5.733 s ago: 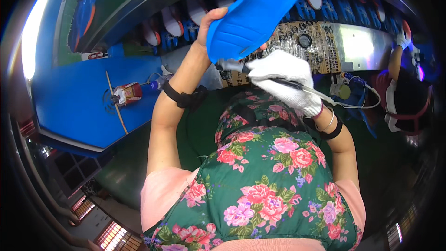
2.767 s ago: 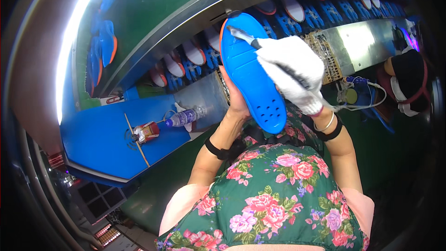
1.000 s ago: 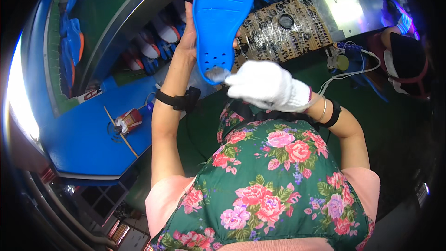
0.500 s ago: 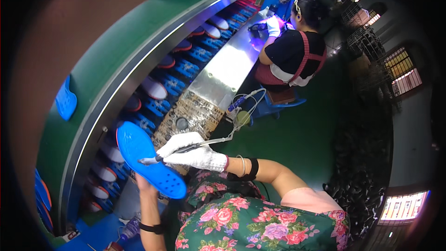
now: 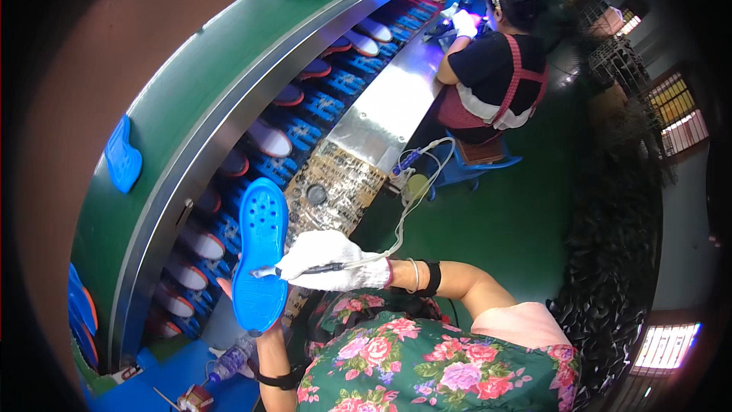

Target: Applying glue to the bottom of blue shoe soles using a brush at a manufacturing station.

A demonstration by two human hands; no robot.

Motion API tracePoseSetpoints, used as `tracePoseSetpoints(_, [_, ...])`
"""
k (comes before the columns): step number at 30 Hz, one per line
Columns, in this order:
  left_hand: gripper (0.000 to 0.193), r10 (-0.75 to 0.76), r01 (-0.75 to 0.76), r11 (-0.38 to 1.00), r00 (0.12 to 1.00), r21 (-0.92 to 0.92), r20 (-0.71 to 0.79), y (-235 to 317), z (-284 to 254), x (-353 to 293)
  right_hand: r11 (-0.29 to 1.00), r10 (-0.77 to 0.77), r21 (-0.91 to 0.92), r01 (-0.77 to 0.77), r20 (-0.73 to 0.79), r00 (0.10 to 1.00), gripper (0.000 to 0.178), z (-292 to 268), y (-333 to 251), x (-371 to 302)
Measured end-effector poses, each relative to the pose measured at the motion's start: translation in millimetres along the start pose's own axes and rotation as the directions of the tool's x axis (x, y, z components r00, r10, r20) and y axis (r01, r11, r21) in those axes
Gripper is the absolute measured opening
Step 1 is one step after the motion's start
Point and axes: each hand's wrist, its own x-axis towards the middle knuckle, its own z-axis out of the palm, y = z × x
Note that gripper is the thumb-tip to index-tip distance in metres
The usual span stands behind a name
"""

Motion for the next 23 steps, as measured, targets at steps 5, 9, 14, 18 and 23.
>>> tracePoseSetpoints(5, [0.096, 0.102, 0.005, 0.933, 0.955, -0.359, 0.278, -21, -7, -11, 0.954, -0.177, -0.241, 0.177, 0.022, 0.984, 0.018, 0, -4, 12])
tracePoseSetpoints(9, [0.11, 0.061, 0.048, 0.917, 0.964, -0.396, 0.257, -29, 25, 3, 0.914, -0.225, -0.33, 0.235, 0.067, 0.972, 0.019, -6, -17, 35])
tracePoseSetpoints(14, [0.106, -0.011, 0.193, 0.818, 0.947, -0.541, 0.321, -28, 48, -5, 0.882, -0.239, -0.38, 0.278, 0.146, 0.96, 0.021, 0, -24, 76])
tracePoseSetpoints(18, [0.098, -0.083, 0.099, 0.993, 0.969, -0.06, 0.232, -24, 42, -14, 0.866, -0.203, -0.419, 0.273, 0.203, 0.958, 0.029, 4, -12, 82])
tracePoseSetpoints(23, [0.091, 0.047, -0.049, 0.99, 0.999, 0.134, 0.02, -25, 12, -17, 0.85, -0.241, -0.426, 0.311, 0.211, 0.947, 0.034, 34, -19, 80])
